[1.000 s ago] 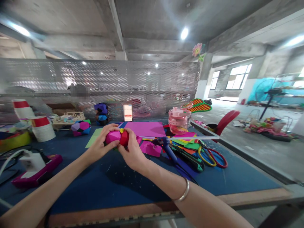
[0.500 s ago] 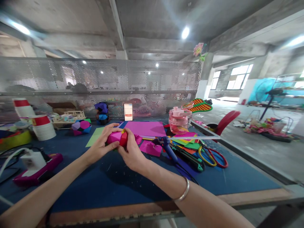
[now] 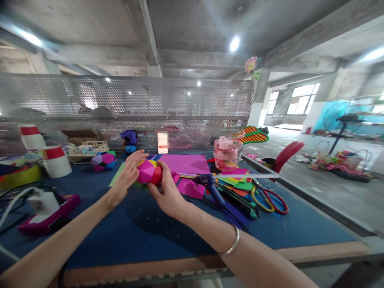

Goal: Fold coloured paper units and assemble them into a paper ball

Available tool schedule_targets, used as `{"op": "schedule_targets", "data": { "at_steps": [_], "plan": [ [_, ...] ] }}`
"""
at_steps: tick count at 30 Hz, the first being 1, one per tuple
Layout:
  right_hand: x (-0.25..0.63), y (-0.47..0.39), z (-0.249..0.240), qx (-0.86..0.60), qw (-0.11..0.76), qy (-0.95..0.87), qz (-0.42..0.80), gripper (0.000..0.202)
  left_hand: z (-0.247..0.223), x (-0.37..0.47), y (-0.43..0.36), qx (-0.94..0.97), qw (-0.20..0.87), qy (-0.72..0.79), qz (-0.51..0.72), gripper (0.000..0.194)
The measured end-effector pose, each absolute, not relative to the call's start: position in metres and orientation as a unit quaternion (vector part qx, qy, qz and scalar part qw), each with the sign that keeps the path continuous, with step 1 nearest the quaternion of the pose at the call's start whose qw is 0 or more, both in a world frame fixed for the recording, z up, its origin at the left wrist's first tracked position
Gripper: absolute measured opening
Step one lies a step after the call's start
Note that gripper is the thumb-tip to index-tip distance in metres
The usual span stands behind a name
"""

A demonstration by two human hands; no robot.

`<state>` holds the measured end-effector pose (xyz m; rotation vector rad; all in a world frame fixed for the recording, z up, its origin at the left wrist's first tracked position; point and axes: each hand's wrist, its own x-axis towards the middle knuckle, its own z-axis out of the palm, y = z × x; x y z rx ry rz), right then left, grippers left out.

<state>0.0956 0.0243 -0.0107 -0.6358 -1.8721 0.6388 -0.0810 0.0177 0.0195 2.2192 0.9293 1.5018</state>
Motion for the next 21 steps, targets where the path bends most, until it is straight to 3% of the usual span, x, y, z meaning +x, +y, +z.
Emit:
{"op": "schedule_targets", "data": {
  "at_steps": [6, 12, 17, 21],
  "plan": [
    [0.096, 0.019, -0.008, -0.262, 0.524, -0.781, 0.216, 0.064, 0.025, -0.077, 0.02, 0.54, 0.402, 0.308, 0.672, 0.045],
    [0.1, 0.018, -0.008, -0.229, 0.527, -0.809, 0.123, 0.066, 0.034, -0.08, 0.012, 0.42, 0.679, 0.347, 0.492, 0.045],
    [0.105, 0.022, -0.005, -0.225, 0.513, -0.824, 0.084, 0.076, 0.03, -0.089, 0.013, 0.483, 0.712, 0.254, 0.442, 0.042],
    [0.107, 0.025, -0.006, -0.229, 0.493, -0.837, 0.069, 0.083, 0.029, -0.092, 0.016, 0.552, 0.634, 0.23, 0.491, 0.062]
  ]
}}
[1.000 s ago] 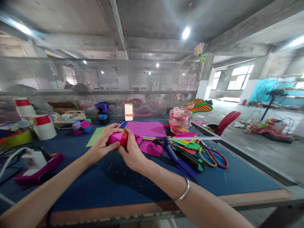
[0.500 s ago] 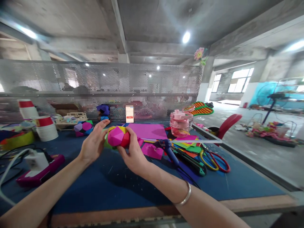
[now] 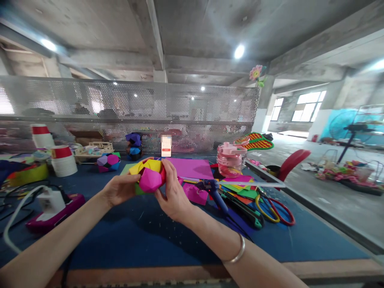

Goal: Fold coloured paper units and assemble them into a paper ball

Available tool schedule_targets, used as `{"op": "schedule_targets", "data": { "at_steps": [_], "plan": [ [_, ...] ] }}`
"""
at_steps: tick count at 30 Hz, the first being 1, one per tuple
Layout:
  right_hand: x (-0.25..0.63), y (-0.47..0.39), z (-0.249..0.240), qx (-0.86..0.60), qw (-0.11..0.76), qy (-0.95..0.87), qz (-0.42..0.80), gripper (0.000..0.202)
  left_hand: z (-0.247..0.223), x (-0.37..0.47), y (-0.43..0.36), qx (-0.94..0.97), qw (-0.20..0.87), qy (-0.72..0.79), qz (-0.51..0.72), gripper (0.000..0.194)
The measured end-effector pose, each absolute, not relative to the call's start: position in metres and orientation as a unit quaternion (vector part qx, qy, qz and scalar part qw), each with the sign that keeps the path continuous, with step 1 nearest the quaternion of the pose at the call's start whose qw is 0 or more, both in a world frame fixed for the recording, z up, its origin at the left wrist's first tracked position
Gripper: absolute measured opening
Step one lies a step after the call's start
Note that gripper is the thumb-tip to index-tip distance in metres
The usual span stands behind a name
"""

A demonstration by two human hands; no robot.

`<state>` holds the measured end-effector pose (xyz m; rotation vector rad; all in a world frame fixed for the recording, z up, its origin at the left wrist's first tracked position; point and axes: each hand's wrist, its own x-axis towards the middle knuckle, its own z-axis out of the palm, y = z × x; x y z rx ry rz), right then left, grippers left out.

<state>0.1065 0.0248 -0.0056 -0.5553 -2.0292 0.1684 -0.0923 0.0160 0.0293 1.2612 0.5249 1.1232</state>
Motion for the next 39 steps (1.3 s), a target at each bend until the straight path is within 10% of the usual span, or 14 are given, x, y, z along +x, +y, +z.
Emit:
{"op": "schedule_targets", "data": {
  "at_steps": [13, 39],
  "plan": [
    [0.118, 0.059, -0.005, -0.364, 0.548, -0.745, 0.111, 0.05, 0.025, -0.105, 0.031, 0.62, 0.504, 0.301, 0.521, 0.091],
    [0.125, 0.072, -0.011, -0.47, 0.202, -0.859, -0.03, 0.029, 0.027, -0.113, 0.035, 0.543, 0.585, 0.311, 0.516, 0.071]
  ]
}}
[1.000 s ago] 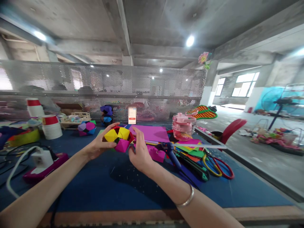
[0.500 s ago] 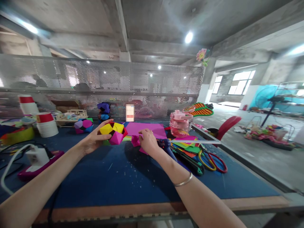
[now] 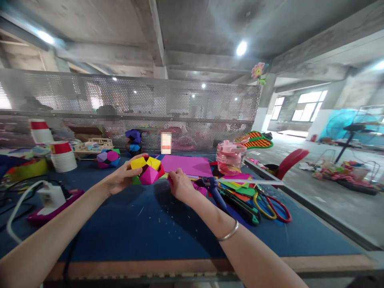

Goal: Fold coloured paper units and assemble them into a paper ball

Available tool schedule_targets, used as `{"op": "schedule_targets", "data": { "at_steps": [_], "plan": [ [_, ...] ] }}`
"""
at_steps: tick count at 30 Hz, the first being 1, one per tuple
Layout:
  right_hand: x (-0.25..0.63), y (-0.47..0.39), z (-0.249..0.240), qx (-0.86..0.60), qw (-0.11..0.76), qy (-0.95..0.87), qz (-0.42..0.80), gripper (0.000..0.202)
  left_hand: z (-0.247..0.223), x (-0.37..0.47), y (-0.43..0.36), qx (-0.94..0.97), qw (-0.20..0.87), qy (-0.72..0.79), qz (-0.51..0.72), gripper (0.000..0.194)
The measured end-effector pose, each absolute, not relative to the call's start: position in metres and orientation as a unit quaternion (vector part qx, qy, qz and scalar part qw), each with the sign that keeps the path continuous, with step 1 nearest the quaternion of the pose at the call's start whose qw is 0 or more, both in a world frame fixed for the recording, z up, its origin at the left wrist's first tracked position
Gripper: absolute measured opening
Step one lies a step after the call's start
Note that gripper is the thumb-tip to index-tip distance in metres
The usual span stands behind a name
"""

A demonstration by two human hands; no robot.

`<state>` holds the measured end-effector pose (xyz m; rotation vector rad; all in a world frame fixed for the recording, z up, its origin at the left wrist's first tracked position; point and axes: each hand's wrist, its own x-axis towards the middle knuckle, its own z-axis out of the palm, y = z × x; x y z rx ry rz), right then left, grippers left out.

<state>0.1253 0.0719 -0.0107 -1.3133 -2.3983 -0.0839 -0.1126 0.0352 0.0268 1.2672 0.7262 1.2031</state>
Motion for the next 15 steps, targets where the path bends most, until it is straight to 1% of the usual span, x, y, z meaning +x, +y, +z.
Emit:
{"op": "schedule_targets", "data": {
  "at_steps": [4, 8, 10, 12, 15],
  "plan": [
    [0.128, 0.055, -0.011, -0.428, 0.158, -0.89, -0.018, 0.03, 0.026, -0.114, 0.037, 0.559, 0.582, 0.311, 0.502, 0.065],
    [0.133, 0.045, -0.001, -0.387, 0.099, -0.916, 0.023, 0.06, 0.025, -0.115, 0.039, 0.562, 0.577, 0.316, 0.501, 0.067],
    [0.137, 0.045, 0.008, -0.365, 0.09, -0.925, 0.054, 0.067, 0.025, -0.115, 0.039, 0.559, 0.578, 0.317, 0.503, 0.068],
    [0.141, 0.047, 0.016, -0.358, 0.089, -0.926, 0.078, 0.064, 0.026, -0.115, 0.039, 0.555, 0.578, 0.318, 0.507, 0.068],
    [0.145, 0.05, 0.025, -0.382, 0.083, -0.916, 0.085, 0.051, 0.027, -0.115, 0.039, 0.552, 0.575, 0.323, 0.51, 0.069]
  ]
}}
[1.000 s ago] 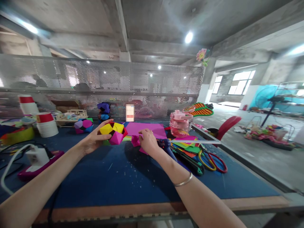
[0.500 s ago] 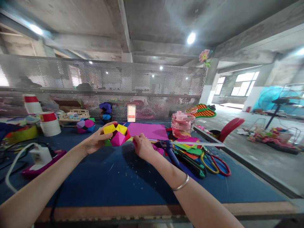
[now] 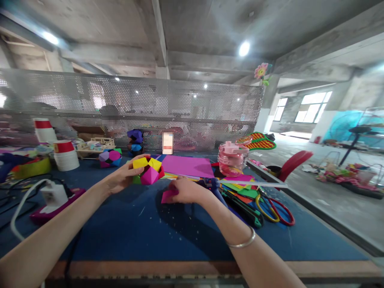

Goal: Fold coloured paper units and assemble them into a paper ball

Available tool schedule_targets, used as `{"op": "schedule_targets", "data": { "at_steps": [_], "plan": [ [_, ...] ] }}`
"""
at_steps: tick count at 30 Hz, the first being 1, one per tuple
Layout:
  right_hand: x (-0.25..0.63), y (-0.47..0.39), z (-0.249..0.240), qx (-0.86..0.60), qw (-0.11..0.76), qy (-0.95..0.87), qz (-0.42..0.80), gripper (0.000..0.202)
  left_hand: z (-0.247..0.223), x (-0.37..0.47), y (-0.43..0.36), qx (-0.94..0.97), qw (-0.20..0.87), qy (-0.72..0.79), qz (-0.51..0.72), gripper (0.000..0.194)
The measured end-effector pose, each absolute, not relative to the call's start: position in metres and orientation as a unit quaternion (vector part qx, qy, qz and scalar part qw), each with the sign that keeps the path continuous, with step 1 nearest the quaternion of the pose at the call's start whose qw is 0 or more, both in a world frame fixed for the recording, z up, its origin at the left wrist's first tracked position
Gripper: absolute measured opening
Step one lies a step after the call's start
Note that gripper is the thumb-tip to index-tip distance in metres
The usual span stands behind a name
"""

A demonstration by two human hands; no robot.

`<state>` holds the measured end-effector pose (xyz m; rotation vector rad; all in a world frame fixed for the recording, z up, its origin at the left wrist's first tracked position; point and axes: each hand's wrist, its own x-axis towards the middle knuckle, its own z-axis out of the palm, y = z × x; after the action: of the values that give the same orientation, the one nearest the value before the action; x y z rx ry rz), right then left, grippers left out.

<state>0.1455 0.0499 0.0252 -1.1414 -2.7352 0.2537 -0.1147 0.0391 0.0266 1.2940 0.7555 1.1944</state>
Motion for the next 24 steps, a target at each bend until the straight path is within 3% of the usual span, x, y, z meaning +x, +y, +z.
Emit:
{"op": "schedule_targets", "data": {
  "at_steps": [8, 14, 19, 24],
  "plan": [
    [0.145, 0.057, 0.017, -0.419, 0.061, -0.901, 0.089, 0.05, 0.027, -0.115, 0.037, 0.575, 0.56, 0.329, 0.497, 0.076],
    [0.143, 0.058, 0.01, -0.435, 0.156, -0.868, 0.183, 0.057, 0.028, -0.116, 0.036, 0.604, 0.533, 0.328, 0.493, 0.083],
    [0.145, 0.064, 0.013, -0.457, 0.248, -0.833, 0.189, 0.024, 0.027, -0.118, 0.038, 0.61, 0.543, 0.328, 0.474, 0.086],
    [0.139, 0.067, 0.018, -0.464, 0.328, -0.794, 0.217, 0.017, 0.027, -0.119, 0.037, 0.601, 0.581, 0.281, 0.472, 0.088]
  ]
}}
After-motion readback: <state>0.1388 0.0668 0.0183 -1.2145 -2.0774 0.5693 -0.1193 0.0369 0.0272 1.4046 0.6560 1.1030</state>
